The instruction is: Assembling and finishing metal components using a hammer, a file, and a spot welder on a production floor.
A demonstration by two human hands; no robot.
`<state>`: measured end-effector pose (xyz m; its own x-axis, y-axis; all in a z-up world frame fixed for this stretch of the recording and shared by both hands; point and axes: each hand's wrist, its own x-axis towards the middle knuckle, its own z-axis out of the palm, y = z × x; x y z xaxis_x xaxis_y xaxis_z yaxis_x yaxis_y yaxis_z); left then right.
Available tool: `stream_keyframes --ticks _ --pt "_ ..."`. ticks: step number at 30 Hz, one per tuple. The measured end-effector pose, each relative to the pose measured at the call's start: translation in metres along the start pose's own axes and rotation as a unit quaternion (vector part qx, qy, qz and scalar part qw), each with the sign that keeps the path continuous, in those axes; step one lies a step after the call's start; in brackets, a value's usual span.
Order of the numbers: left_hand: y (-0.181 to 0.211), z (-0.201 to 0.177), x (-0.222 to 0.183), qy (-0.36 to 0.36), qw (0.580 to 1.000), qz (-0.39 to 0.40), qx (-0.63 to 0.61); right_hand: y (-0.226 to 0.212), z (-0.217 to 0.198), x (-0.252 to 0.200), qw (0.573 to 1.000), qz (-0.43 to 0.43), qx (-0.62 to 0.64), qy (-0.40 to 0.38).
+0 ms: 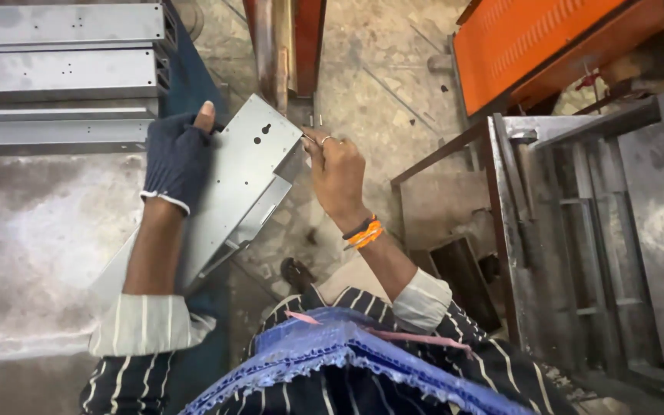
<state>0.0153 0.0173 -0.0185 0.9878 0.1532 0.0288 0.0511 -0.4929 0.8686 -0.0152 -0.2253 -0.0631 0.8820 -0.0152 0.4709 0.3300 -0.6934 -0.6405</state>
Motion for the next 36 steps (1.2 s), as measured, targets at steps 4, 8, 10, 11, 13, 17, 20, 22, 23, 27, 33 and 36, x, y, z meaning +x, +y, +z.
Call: stream_keyframes --ticks 4,8,10,11,13,17,20,22,23,27,33,36 --pt "0.013 0.003 -0.022 0.02 0.999 0.017 -0.031 0.014 -0.007 -0.002 0.996 -0.083 -0.017 0.024" --pt "0.02 0.007 -0.04 0.027 0.998 0.03 -0.052 0.063 0.008 -0.027 0.991 -0.037 -0.124 -0.025" --pt "0.024 0.008 -0.047 0.026 0.997 0.044 -0.05 0.086 0.007 -0.042 0.988 -0.004 -0.147 -0.053" --pt "0.025 0.008 -0.051 0.016 1.0 0.012 -0.009 0.096 0.002 -0.05 0.995 0.044 -0.088 -0.031" --pt "0.027 0.013 -0.059 0.008 0.999 -0.02 0.033 0.097 -0.012 -0.045 0.996 0.09 -0.027 -0.008" --pt "0.031 0.052 -0.063 -0.048 0.998 0.04 -0.028 0.071 -0.046 -0.012 0.988 0.126 0.06 0.067" --pt "0.037 0.091 -0.054 -0.074 0.989 0.125 0.007 0.069 -0.054 0.006 0.994 0.048 0.086 0.04" --pt "0.039 0.116 -0.048 -0.074 0.976 0.203 0.04 0.072 -0.059 0.017 0.995 0.015 0.095 0.023" --pt "0.039 0.128 -0.046 -0.119 0.983 0.132 0.037 0.075 -0.065 0.02 0.996 -0.041 0.067 -0.033" --pt "-0.002 0.181 -0.036 -0.111 0.961 0.216 0.134 0.116 -0.088 0.015 0.991 -0.002 0.132 -0.032" --pt "0.032 0.195 -0.03 -0.154 0.988 0.028 -0.008 0.396 -0.164 -0.038 0.944 0.233 -0.207 0.111" --pt "0.033 0.201 -0.029 -0.125 0.992 0.002 -0.024 0.489 -0.201 -0.072 0.865 0.351 -0.358 0.029"
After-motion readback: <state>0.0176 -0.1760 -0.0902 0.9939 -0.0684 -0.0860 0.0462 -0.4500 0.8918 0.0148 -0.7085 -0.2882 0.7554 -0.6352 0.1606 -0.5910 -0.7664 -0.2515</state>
